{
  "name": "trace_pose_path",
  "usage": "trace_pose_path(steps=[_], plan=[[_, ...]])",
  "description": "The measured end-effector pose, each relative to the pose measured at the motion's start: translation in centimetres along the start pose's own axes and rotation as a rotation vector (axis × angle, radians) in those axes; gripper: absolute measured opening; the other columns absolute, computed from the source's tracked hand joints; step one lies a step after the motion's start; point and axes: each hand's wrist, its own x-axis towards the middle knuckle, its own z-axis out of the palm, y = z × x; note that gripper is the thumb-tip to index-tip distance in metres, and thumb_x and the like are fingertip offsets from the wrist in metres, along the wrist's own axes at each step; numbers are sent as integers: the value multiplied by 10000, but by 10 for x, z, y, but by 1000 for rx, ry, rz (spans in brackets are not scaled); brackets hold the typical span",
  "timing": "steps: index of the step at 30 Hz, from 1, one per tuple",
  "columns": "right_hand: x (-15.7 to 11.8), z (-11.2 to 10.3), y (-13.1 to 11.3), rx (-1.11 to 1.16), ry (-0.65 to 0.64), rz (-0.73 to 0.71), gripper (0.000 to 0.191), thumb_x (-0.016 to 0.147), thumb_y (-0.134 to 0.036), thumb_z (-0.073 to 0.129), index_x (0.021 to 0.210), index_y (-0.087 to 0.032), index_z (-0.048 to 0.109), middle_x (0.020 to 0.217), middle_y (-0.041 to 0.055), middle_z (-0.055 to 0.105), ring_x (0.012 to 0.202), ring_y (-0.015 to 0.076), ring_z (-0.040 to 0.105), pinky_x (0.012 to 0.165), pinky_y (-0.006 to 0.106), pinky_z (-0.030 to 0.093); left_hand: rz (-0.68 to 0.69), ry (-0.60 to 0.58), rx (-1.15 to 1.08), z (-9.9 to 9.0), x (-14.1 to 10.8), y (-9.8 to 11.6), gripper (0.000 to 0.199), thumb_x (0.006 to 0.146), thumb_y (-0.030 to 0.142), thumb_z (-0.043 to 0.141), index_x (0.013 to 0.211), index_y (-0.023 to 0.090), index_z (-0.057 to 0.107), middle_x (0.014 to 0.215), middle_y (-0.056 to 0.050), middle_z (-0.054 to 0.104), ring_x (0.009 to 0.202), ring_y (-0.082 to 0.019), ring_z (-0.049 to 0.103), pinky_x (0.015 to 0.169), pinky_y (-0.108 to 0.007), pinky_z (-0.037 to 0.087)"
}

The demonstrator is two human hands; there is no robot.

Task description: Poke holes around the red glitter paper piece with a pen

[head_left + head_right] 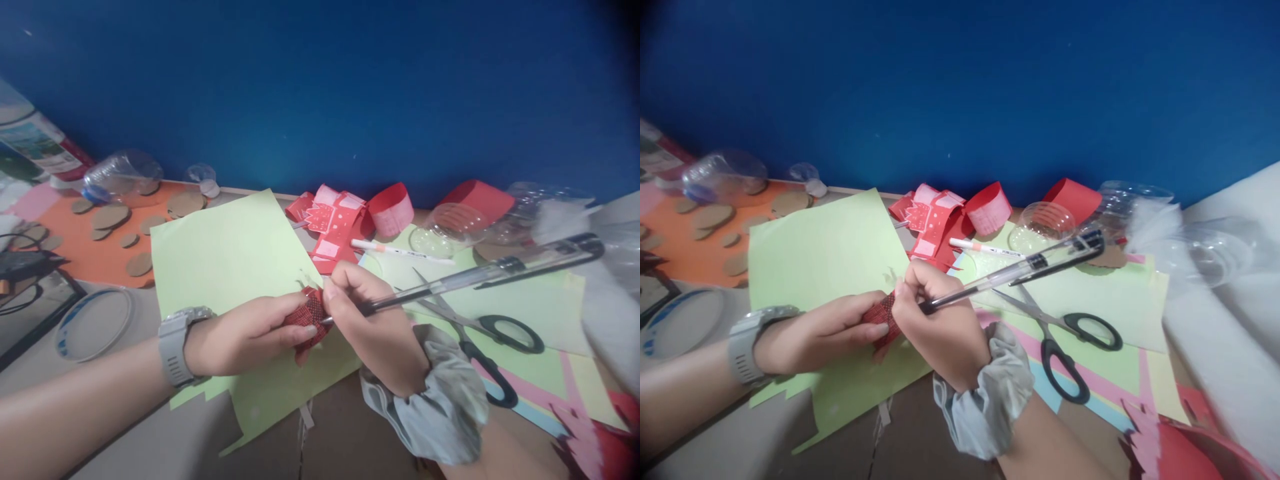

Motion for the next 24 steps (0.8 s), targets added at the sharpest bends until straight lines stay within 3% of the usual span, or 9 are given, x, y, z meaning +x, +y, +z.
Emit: trace_pose_path(steps=[24], plan=[[0, 0, -1, -37, 12, 21, 294, 865, -132, 441, 615, -197, 300, 548, -72, 268, 509, 68, 259, 451, 199, 234, -6, -5, 39, 0, 0, 2, 229, 1001, 299, 359, 857, 164, 475, 803, -10, 584, 722, -127, 533, 703, -235, 425]])
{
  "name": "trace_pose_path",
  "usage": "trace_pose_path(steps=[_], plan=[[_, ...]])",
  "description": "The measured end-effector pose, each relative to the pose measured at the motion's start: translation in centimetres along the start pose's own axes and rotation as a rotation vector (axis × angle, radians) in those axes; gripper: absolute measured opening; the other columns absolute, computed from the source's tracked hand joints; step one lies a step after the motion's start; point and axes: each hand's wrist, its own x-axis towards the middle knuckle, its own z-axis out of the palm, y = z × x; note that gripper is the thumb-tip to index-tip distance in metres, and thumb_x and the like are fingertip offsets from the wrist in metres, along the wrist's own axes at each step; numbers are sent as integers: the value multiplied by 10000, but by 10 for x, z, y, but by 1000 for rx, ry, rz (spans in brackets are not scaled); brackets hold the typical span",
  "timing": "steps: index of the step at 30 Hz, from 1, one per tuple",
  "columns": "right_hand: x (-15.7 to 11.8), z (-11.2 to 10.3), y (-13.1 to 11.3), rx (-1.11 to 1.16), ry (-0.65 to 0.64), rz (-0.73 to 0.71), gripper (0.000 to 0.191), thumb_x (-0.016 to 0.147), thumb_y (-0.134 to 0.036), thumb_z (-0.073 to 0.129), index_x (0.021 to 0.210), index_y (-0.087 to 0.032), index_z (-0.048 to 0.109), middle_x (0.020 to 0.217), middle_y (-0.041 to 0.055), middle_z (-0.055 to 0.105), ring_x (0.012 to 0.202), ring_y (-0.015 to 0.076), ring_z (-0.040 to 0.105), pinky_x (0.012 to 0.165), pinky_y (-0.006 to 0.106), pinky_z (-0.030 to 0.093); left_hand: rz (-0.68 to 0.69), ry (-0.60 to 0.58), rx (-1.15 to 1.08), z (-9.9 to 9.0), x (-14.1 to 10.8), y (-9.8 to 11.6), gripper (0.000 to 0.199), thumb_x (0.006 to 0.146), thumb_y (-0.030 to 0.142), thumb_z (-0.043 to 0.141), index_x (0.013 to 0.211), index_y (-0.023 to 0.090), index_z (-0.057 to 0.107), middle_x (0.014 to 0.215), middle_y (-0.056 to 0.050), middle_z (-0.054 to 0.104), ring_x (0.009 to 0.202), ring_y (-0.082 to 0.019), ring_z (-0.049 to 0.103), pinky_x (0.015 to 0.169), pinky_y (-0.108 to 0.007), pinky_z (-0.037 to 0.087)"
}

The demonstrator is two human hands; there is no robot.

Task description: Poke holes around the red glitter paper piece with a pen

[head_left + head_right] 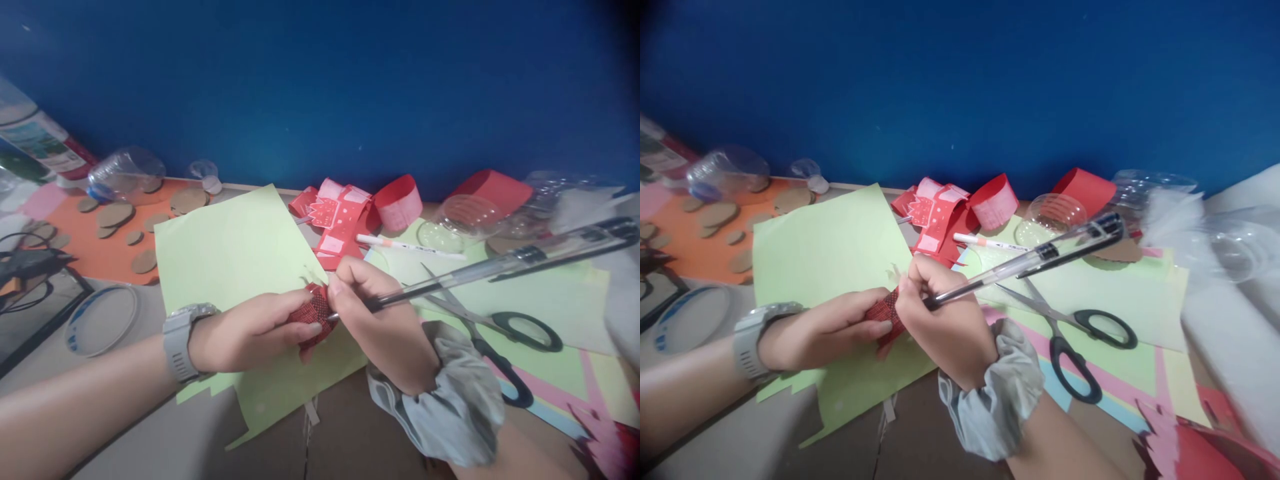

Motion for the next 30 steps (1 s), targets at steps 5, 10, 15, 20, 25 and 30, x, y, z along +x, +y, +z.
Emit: trace_pose_path(steps=[5, 10, 15, 20, 25, 30], plan=[[0, 0, 0, 24, -8, 7, 277, 866, -129, 437, 624, -198, 321, 547, -75, 283, 497, 66, 261, 444, 200, 229, 12, 0, -35, 1, -1, -2, 226, 1006, 315, 357, 877, 166, 467, 799, -5, 580, 721, -118, 531, 692, -221, 420], [0, 1, 0, 33, 13, 5, 278, 872, -138, 433, 629, -199, 315, 551, -73, 282, 503, 69, 269, 450, 205, 233, 9, 2, -36, 1, 0, -3, 247, 1006, 331, 355, 877, 161, 479, 805, -16, 578, 723, -126, 524, 691, -231, 421], [1, 0, -3, 40, -21, -4, 269, 856, -117, 437, 627, -201, 322, 558, -71, 302, 502, 70, 278, 458, 220, 232, 16, 0, -58, 2, 0, -5, 234, 1005, 328, 363, 891, 160, 479, 803, -20, 581, 719, -130, 523, 688, -236, 419], [1, 0, -2, 21, 16, -18, 284, 867, -137, 437, 624, -202, 304, 563, -68, 283, 507, 76, 262, 460, 229, 228, 11, 5, -63, 2, -1, -4, 251, 1006, 332, 357, 878, 156, 481, 798, -22, 573, 710, -127, 517, 672, -232, 419], [0, 0, 0, 35, 8, -27, 282, 863, -123, 435, 624, -200, 306, 570, -67, 280, 520, 77, 264, 469, 227, 234, 15, 4, -81, 2, -1, -3, 254, 1009, 325, 357, 870, 154, 483, 803, -18, 565, 722, -119, 513, 686, -220, 417], [1, -2, -3, 88, -16, -7, 287, 880, -152, 427, 619, -201, 320, 552, -69, 285, 505, 73, 284, 463, 221, 242, 38, 13, -96, 2, -1, -4, 243, 1007, 300, 369, 875, 144, 501, 805, -22, 558, 725, -116, 514, 683, -218, 419]])
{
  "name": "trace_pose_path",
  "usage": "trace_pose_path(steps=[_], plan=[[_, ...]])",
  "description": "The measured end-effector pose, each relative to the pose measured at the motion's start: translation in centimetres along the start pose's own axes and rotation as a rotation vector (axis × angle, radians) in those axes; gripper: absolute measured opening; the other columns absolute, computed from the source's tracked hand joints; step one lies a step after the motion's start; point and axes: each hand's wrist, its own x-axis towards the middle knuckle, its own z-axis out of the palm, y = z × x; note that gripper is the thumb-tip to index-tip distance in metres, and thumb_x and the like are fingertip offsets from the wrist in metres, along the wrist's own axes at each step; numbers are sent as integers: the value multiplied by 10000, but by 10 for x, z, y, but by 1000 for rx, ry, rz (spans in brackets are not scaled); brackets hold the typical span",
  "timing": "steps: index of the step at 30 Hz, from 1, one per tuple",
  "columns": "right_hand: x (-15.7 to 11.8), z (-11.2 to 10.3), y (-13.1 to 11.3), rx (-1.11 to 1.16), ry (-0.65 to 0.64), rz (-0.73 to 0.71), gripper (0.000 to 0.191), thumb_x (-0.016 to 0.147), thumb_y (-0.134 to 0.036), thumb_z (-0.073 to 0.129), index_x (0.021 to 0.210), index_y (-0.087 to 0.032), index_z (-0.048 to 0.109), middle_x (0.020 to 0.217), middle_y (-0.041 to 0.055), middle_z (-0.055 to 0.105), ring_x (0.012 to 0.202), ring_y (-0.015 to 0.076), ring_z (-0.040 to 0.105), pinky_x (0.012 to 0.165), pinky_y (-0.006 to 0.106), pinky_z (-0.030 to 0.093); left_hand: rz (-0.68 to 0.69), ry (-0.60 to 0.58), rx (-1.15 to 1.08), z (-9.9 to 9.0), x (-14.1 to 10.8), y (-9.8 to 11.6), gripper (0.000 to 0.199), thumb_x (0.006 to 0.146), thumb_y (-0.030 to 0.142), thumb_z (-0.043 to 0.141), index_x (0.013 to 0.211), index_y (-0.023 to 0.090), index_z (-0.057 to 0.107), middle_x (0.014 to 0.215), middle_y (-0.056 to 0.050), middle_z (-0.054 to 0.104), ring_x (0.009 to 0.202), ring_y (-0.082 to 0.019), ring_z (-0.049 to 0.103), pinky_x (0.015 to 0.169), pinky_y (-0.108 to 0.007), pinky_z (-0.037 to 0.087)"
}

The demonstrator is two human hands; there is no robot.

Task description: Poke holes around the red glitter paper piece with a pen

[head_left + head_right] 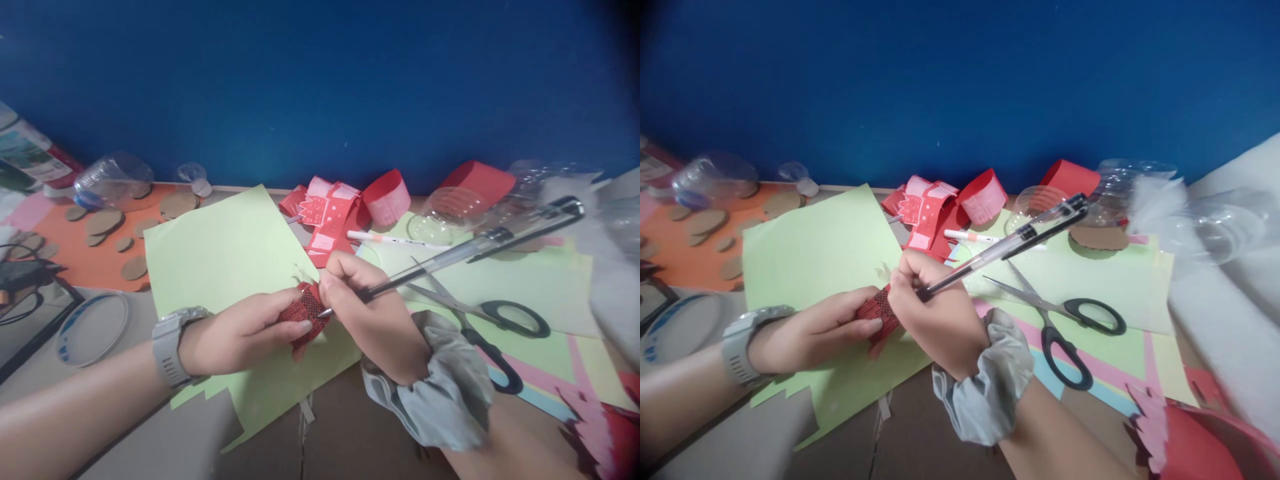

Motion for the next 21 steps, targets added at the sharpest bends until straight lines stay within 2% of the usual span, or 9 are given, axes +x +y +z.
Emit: trace_pose_path(steps=[3, 7, 11, 15, 21], plan=[[-1, 0, -1, 41, 8, 14, 296, 894, -185, 424, 616, -203, 324, 534, -73, 281, 488, 70, 287, 454, 220, 240, 8, 9, -49, -1, -1, 0, 218, 998, 284, 388, 881, 139, 503, 790, -25, 554, 695, -111, 512, 648, -216, 429], [-3, 2, -1, 49, -10, 25, 298, 901, -193, 422, 616, -202, 334, 544, -71, 284, 497, 74, 274, 456, 218, 244, -22, -8, -85, -2, -3, -1, 110, 928, 249, 531, 925, 143, 502, 744, 0, 539, 618, -92, 497, 569, -197, 424], [-5, 6, 0, 11, 16, 8, 290, 896, -189, 419, 617, -203, 341, 552, -67, 286, 503, 78, 293, 464, 219, 260, -65, -6, -114, -3, -3, -3, 140, 894, 260, 575, 931, 145, 506, 722, 11, 516, 574, -79, 479, 508, -179, 413], [-5, 9, 1, -45, 59, -19, 292, 886, -192, 432, 613, -205, 330, 557, -63, 287, 505, 81, 302, 461, 220, 263, -65, 3, -84, -3, -3, -5, 162, 895, 284, 575, 901, 144, 493, 681, 14, 517, 562, -81, 475, 512, -186, 402], [-6, 11, 2, -65, 67, -27, 306, 894, -211, 438, 612, -204, 321, 553, -65, 270, 496, 77, 280, 448, 213, 247, -10, 35, 59, -3, -2, -3, 106, 859, 195, 576, 837, 150, 482, 685, 29, 480, 563, -70, 435, 516, -178, 374]])
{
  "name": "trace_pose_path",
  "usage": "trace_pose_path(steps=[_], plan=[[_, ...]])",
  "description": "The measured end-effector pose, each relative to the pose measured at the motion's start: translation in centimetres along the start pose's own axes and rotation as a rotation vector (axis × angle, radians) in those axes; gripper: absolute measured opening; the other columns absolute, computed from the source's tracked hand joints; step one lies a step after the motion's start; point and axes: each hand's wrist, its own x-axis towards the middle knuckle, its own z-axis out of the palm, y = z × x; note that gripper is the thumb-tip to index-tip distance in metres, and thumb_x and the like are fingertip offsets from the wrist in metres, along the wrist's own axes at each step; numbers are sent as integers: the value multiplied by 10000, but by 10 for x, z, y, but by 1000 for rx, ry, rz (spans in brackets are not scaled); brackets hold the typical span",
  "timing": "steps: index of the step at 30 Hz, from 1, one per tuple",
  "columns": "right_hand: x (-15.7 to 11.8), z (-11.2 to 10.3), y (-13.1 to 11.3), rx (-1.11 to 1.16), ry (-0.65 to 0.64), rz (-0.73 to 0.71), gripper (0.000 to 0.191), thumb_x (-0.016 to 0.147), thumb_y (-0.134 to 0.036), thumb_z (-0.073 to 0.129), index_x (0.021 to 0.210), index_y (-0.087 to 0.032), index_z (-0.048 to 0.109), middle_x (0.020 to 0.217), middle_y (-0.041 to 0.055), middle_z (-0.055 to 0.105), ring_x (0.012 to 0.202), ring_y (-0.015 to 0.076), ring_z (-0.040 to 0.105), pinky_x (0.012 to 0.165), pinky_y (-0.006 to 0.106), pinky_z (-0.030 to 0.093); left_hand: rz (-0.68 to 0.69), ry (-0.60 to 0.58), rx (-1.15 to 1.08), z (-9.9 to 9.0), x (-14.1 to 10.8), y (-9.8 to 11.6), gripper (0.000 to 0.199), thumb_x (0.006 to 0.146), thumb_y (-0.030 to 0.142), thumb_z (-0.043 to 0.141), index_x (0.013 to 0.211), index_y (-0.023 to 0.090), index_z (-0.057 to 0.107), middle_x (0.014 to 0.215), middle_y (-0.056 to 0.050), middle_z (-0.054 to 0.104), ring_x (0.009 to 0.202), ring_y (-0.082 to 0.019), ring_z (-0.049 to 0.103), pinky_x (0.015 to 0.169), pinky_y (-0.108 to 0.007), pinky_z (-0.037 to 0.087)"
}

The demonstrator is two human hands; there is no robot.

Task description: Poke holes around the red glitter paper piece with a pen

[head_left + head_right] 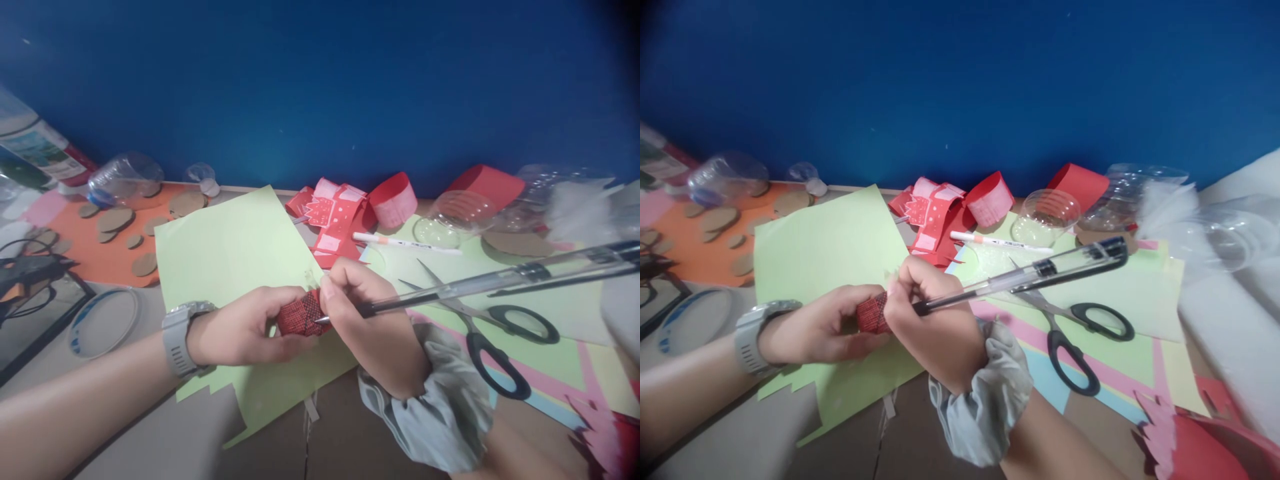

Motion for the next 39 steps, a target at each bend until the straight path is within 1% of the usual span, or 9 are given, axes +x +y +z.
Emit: trace_pose_path(steps=[3, 8, 14, 21, 27, 30, 35, 36, 39], plan=[[0, 1, -1, -12, -3, -1, 308, 891, -207, 438, 607, -204, 320, 547, -66, 269, 484, 74, 272, 441, 214, 240, 33, 9, 51, 0, 1, 1, 74, 834, 166, 569, 832, 146, 497, 709, 18, 511, 579, -74, 447, 530, -182, 383], [0, 2, -1, -15, 1, 24, 299, 874, -189, 454, 608, -205, 320, 549, -64, 276, 489, 76, 275, 444, 213, 245, 37, 5, 95, 0, 1, 1, 69, 814, 163, 566, 845, 141, 509, 728, 5, 542, 598, -82, 469, 538, -185, 393], [-1, 1, 0, -48, -10, 26, 302, 886, -206, 442, 608, -205, 323, 550, -61, 270, 492, 80, 274, 442, 218, 238, 62, 12, 110, 0, 1, 0, 81, 801, 143, 570, 841, 144, 500, 716, 14, 520, 596, -79, 455, 536, -179, 385], [0, 0, 1, -62, -37, -3, 280, 868, -143, 432, 620, -203, 316, 561, -63, 281, 507, 79, 274, 455, 214, 248, 110, 27, 87, 1, 1, -1, 104, 798, 107, 584, 826, 153, 495, 700, 36, 497, 582, -63, 431, 532, -161, 362], [1, 0, 1, -46, -31, 11, 295, 875, -159, 432, 616, -205, 298, 557, -65, 266, 502, 78, 266, 449, 213, 246, 103, 30, 87, 2, 1, -1, 100, 796, 110, 583, 824, 150, 496, 706, 31, 501, 588, -68, 428, 534, -168, 359], [-1, -1, 0, -10, -41, 9, 284, 868, -147, 431, 615, -204, 316, 552, -64, 291, 504, 76, 284, 449, 209, 252, 83, 58, 89, 2, 0, -1, 99, 795, 140, 595, 815, 148, 499, 694, 28, 493, 579, -73, 423, 526, -177, 359], [-3, -2, -3, 27, 39, -60, 301, 885, -208, 433, 601, -208, 332, 520, -69, 299, 473, 74, 293, 443, 214, 261, 35, 204, 68, 3, -1, -3, 140, 823, 218, 617, 809, 147, 497, 666, 34, 454, 575, -79, 415, 516, -181, 359], [-3, -2, -3, 21, 44, -62, 307, 885, -214, 434, 596, -208, 329, 522, -67, 297, 475, 75, 295, 444, 215, 263, 38, 212, 60, 4, -1, -3, 134, 827, 220, 615, 816, 147, 503, 669, 34, 452, 578, -79, 414, 515, -180, 357], [-3, 0, -2, 2, 57, -42, 299, 879, -207, 434, 598, -209, 332, 530, -65, 303, 480, 77, 301, 443, 213, 268, 43, 185, 49, 4, 0, -5, 102, 825, 204, 613, 838, 148, 529, 665, 40, 444, 572, -76, 395, 503, -176, 341]])
